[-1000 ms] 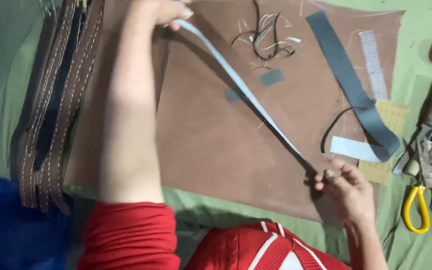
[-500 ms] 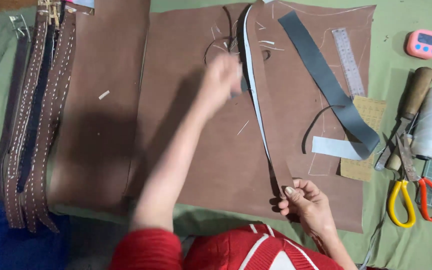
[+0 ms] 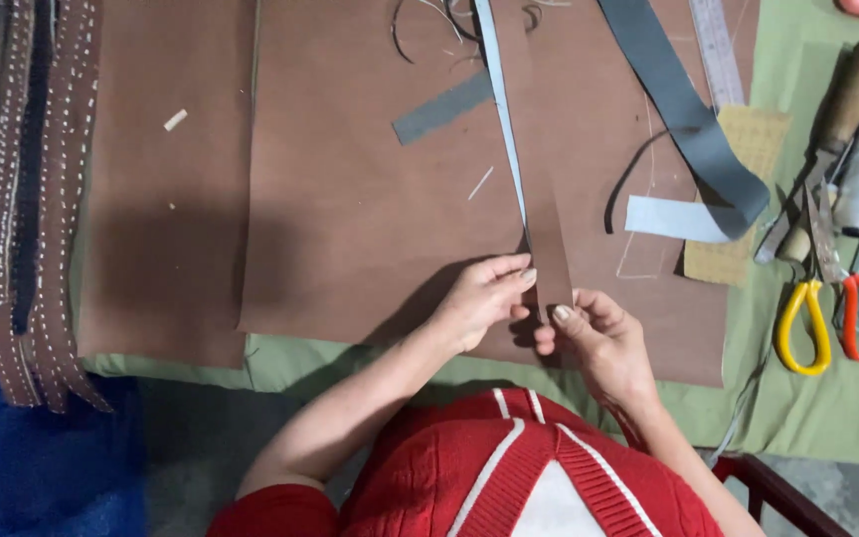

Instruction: Measuring, marking, and cutting leather strips for belt or strap production in a workshop.

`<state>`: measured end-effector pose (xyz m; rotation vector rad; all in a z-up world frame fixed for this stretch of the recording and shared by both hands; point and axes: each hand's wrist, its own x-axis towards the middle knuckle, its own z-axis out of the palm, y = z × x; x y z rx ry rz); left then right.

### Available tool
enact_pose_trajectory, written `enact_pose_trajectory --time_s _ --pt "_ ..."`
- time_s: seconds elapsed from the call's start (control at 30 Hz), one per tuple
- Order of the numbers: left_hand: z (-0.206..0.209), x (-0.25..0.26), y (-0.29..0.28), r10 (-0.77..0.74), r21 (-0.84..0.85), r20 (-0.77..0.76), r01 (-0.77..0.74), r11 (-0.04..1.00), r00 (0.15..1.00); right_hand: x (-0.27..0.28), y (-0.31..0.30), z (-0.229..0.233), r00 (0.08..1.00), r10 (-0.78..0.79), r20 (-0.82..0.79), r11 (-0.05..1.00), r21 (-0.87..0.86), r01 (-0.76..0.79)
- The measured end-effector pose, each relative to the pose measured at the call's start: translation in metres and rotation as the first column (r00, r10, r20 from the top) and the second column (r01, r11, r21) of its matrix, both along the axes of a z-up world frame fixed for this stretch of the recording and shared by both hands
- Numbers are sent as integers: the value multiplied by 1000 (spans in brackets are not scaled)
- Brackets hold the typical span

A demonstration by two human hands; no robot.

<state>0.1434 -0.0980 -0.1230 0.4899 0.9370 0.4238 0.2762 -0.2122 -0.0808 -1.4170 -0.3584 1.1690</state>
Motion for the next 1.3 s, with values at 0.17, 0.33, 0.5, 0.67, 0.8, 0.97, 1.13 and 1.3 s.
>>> enact_pose_trajectory --time_s 0.17,0.33,0.5,0.67,0.8,0.97,1.13,1.3 --pt "3 9 -7 7 152 -9 -6 988 1000 5 -5 -6 996 31 -86 998 -47 -36" --pt "-15 3 -11 27 170 20 -29 985 999 13 -8 -23 995 50 -91 999 -17 -51" --pt "-20 2 -14 31 201 36 -38 979 999 14 -9 -27 990 45 -136 999 7 -44" --pt "-30 3 -25 28 242 67 -43 969 997 9 -8 -5 995 39 -92 999 12 -38" --pt "-21 0 -24 35 248 77 -53 967 996 13 -10 -8 990 43 -136 999 10 -42" --pt "-25 1 -25 13 252 44 -24 967 999 9 -7 0 982 36 -187 999 8 -36" --pt "-20 0 -24 21 248 34 -29 968 999 11 -8 -6 981 11 -192 1000 -6 -13" --pt "-10 -2 -23 7 237 34 -15 971 999 16 -9 -18 982 -11 -189 1000 -1 11"
